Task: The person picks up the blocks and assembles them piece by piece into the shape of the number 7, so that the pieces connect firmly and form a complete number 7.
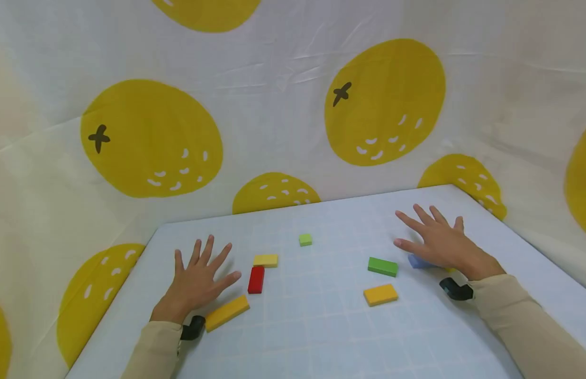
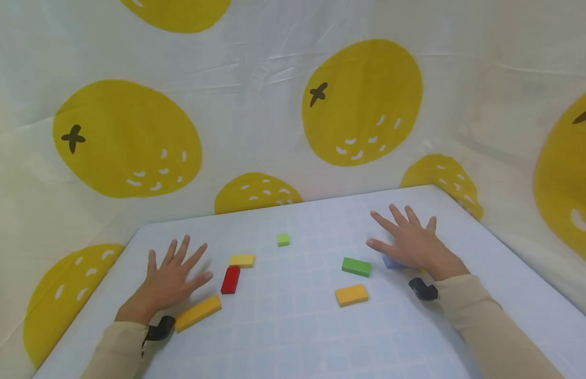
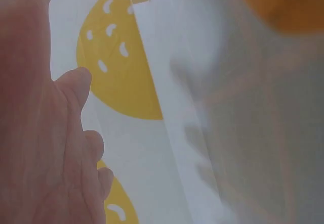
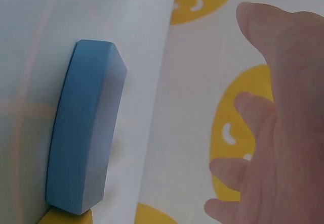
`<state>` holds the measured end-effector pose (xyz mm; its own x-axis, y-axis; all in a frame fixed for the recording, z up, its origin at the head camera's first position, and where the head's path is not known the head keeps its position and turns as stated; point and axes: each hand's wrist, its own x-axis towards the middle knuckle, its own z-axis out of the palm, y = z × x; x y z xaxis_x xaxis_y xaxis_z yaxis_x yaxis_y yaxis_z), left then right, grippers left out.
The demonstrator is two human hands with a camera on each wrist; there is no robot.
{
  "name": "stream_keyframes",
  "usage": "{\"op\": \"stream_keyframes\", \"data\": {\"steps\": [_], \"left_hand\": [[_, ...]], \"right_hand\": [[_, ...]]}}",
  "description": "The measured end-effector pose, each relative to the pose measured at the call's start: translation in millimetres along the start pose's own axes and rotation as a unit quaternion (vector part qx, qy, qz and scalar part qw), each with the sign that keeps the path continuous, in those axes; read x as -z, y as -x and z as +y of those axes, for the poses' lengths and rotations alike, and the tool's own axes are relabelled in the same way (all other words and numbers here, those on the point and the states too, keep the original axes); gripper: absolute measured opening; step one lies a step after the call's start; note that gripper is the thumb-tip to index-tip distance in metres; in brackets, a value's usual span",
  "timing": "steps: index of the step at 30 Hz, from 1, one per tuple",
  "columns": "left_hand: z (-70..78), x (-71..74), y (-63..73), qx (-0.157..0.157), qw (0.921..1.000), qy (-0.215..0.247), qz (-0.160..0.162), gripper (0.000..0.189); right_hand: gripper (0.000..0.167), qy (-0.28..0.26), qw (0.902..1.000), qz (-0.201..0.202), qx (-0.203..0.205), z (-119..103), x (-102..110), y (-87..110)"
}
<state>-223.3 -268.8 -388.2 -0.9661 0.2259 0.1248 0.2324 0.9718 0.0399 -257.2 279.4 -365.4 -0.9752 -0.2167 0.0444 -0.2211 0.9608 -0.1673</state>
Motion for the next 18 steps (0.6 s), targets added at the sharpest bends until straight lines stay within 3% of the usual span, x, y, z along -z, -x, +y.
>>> {"op": "stream_keyframes", "data": {"steps": [9, 18], "left_hand": [[9.3, 0.9, 2.9, -0.010, 0.9999, 0.006, 0.007, 0.087], [9.3, -2.2, -0.2, -0.010, 0.9999, 0.002, -0.004, 0.090]], "right_hand": [[0.096, 0.004, 0.9999, 0.004, 0.012, -10, -4, 0.3], [0.094, 0.003, 0.9997, 0.011, 0.021, -11, -6, 1.8]]}}
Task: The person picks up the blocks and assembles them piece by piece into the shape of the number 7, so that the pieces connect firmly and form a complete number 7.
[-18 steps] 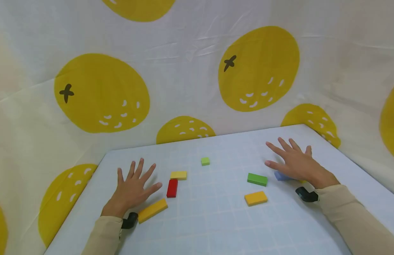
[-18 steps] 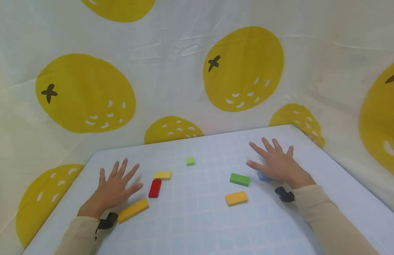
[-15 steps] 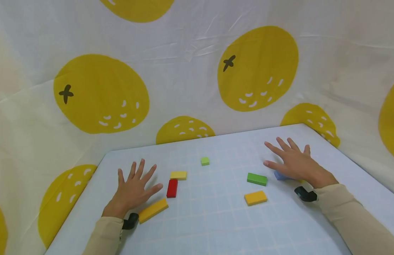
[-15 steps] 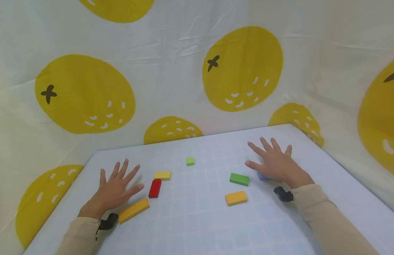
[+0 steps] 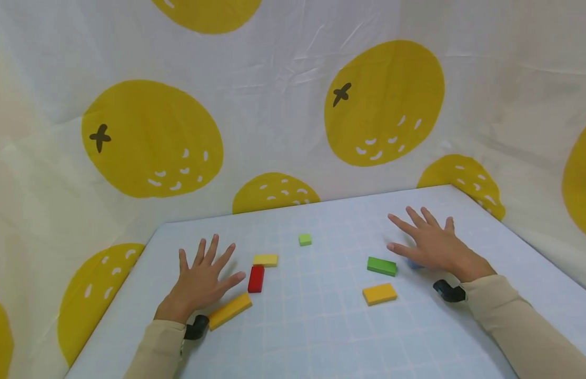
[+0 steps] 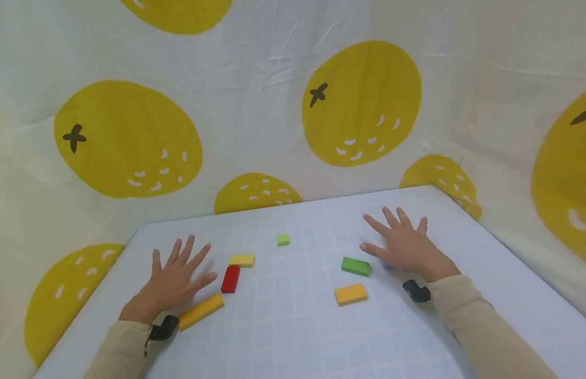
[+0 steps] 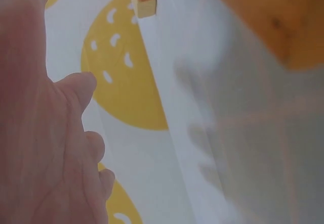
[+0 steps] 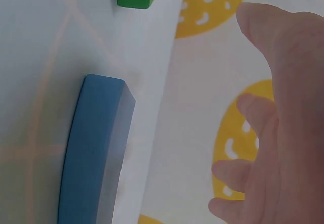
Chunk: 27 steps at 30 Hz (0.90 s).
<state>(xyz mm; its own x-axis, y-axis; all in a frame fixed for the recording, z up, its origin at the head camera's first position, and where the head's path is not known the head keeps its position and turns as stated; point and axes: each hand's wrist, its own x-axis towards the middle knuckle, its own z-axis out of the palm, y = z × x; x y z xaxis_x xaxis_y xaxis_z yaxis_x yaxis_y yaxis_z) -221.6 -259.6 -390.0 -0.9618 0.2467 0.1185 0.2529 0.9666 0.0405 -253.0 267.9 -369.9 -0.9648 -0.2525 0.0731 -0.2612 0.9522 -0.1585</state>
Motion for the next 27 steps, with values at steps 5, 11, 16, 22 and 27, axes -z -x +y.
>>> {"op": "stream_keyframes", "data": {"steps": [5, 11, 16, 22, 27], "left_hand": [[1.1, 3.6, -0.5, -0.003, 1.0000, 0.003, -0.002, 0.091], [2.6, 4.8, 1.3, -0.001, 1.0000, 0.003, 0.000, 0.091], [5.2, 5.2, 2.9, 0.001, 0.9998, 0.020, -0.002, 0.090], [5.8, 5.3, 1.1, 0.009, 0.9994, 0.028, -0.019, 0.090], [7.1, 7.4, -0.5, 0.017, 0.9988, 0.025, -0.038, 0.085]], "right_hand": [[0.092, -0.005, 1.0000, 0.006, 0.005, -2, -2, -1.8], [0.090, 0.002, 0.9997, 0.019, 0.017, -4, -6, -4.3], [0.084, 0.005, 0.9985, 0.037, 0.040, -8, -6, -4.0], [0.076, 0.006, 0.9971, 0.049, 0.058, -11, -6, -1.5], [0.070, 0.013, 0.9956, 0.060, 0.070, -11, -7, -1.7]]}}
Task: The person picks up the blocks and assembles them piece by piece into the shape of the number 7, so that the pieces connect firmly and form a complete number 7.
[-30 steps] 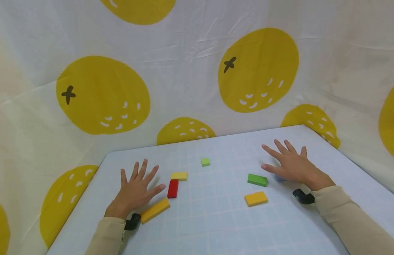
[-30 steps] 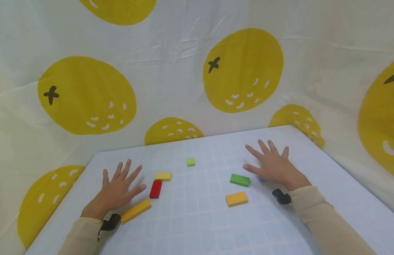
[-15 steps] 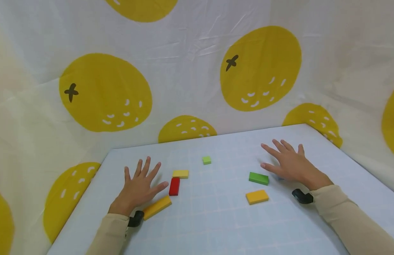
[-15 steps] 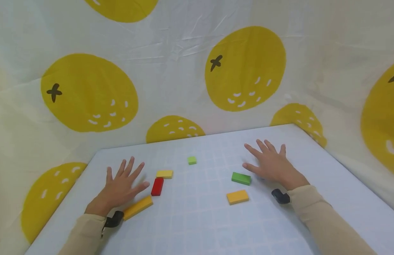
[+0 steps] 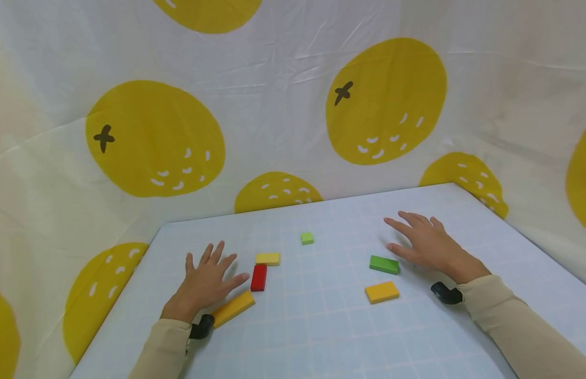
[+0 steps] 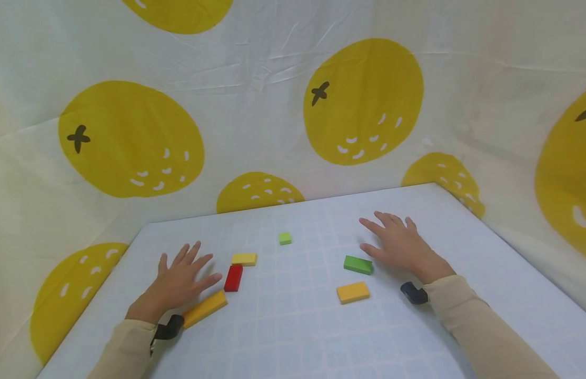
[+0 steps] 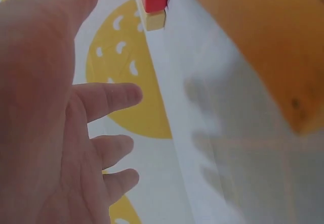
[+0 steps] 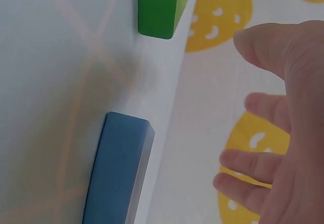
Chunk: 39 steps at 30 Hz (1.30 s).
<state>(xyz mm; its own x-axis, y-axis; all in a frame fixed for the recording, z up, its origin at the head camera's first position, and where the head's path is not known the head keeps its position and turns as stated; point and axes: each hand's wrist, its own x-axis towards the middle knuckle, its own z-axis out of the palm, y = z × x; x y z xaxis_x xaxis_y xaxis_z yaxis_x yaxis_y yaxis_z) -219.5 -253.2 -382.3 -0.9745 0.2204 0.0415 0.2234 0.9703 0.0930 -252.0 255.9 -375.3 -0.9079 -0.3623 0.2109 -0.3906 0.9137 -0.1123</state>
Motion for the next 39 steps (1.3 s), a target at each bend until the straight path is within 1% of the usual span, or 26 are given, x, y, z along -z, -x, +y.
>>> {"op": "stream_keyframes", "data": {"steps": [4, 10, 13, 16, 19, 25, 29, 33, 37, 39], "left_hand": [[-0.1, -1.0, -0.9, 0.002, 1.0000, -0.007, -0.001, 0.075], [0.4, -8.0, 0.8, 0.004, 0.9999, -0.012, -0.007, 0.060], [0.2, -11.9, 3.7, 0.012, 0.9999, -0.009, -0.002, 0.055], [0.5, -15.3, 6.1, 0.012, 0.9999, 0.007, 0.001, 0.051], [2.3, -17.1, 7.9, 0.014, 0.9995, 0.027, -0.004, 0.049], [2.3, -18.5, 11.7, 0.036, 0.9982, 0.045, -0.013, 0.047], [1.8, -18.3, 14.9, 0.044, 0.9964, 0.070, -0.017, 0.044], [2.5, -15.9, 15.6, 0.046, 0.9936, 0.100, -0.024, 0.043], [2.5, -13.8, 16.1, 0.042, 0.9922, 0.116, -0.020, 0.043], [1.4, -13.9, 16.8, 0.035, 0.9919, 0.121, -0.017, 0.043]], "right_hand": [[0.067, -0.016, 0.9998, 0.010, 0.010, 0, -1, -1.1], [0.064, -0.081, 0.9967, -0.002, -0.006, -2, -6, 0.0], [0.057, -0.106, 0.9942, -0.001, -0.012, -4, -9, -0.7], [0.049, -0.116, 0.9929, -0.003, -0.026, -6, -10, -1.1], [0.044, -0.127, 0.9914, -0.004, -0.033, -8, -9, -0.8], [0.038, -0.154, 0.9878, 0.000, -0.023, -9, -11, -0.2], [0.038, -0.193, 0.9810, -0.005, -0.020, -7, -12, 3.2], [0.041, -0.232, 0.9719, -0.020, -0.036, -5, -12, 8.0], [0.042, -0.266, 0.9625, -0.026, -0.049, -6, -14, 11.2], [0.041, -0.275, 0.9599, -0.029, -0.048, -7, -16, 10.9]]}}
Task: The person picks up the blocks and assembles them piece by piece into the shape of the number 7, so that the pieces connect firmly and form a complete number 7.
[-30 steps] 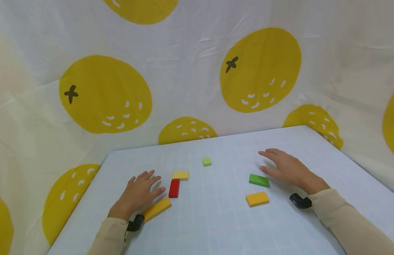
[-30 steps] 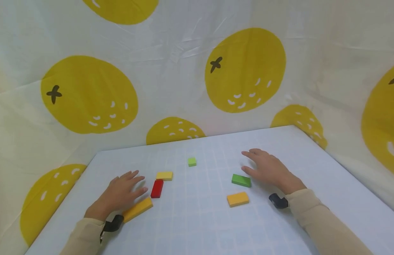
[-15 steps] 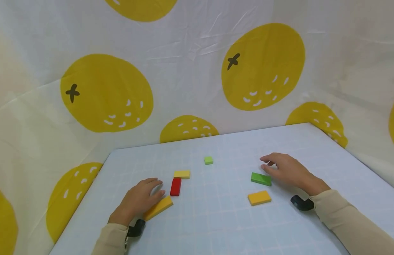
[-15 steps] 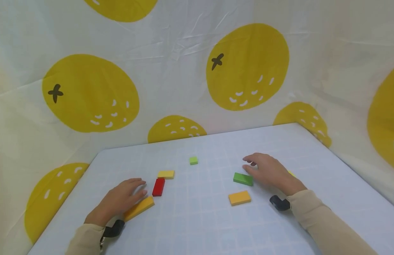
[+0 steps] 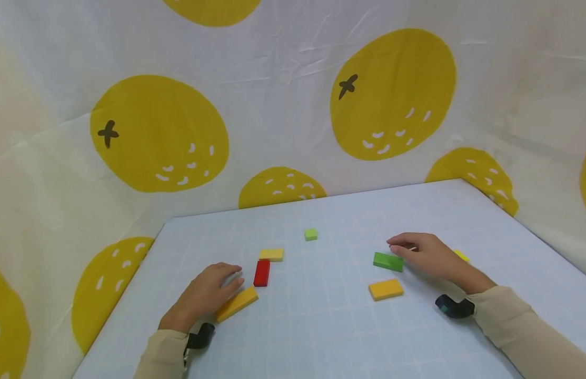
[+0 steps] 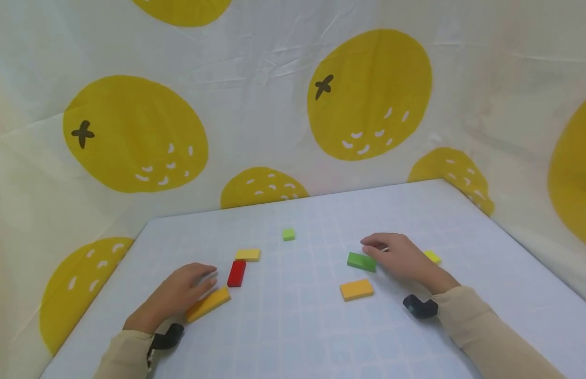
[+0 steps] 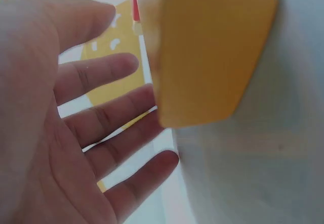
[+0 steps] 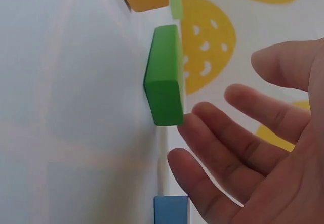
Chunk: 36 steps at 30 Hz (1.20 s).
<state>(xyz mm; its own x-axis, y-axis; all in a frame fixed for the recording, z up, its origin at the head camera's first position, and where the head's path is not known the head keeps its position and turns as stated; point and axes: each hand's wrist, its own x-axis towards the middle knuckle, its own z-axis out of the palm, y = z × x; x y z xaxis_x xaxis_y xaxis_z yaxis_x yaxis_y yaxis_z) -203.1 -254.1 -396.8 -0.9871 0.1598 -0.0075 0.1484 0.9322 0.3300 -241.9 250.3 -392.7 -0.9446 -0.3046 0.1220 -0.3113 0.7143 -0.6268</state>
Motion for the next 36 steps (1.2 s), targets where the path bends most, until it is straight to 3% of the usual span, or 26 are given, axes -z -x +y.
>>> {"op": "stream_keyframes", "data": {"steps": [12, 19, 25, 36], "left_hand": [[-3.7, 2.2, -0.8, 0.000, 0.9997, 0.021, 0.007, 0.037], [-0.4, 3.1, -3.8, 0.027, 0.9974, 0.060, -0.028, 0.035], [-1.8, 3.7, -5.5, 0.014, 0.9945, 0.092, -0.049, 0.032], [-6.6, 4.6, -0.9, 0.016, 0.9822, 0.142, -0.121, 0.042]], "right_hand": [[0.039, 0.002, 0.9997, -0.023, 0.001, -2, -9, -4.9], [0.038, 0.009, 0.9996, -0.022, 0.017, -3, -8, -1.7], [0.036, 0.015, 0.9993, -0.027, 0.020, -1, -9, -1.1], [0.033, 0.027, 0.9984, -0.034, 0.036, 2, -13, 3.5]]}}
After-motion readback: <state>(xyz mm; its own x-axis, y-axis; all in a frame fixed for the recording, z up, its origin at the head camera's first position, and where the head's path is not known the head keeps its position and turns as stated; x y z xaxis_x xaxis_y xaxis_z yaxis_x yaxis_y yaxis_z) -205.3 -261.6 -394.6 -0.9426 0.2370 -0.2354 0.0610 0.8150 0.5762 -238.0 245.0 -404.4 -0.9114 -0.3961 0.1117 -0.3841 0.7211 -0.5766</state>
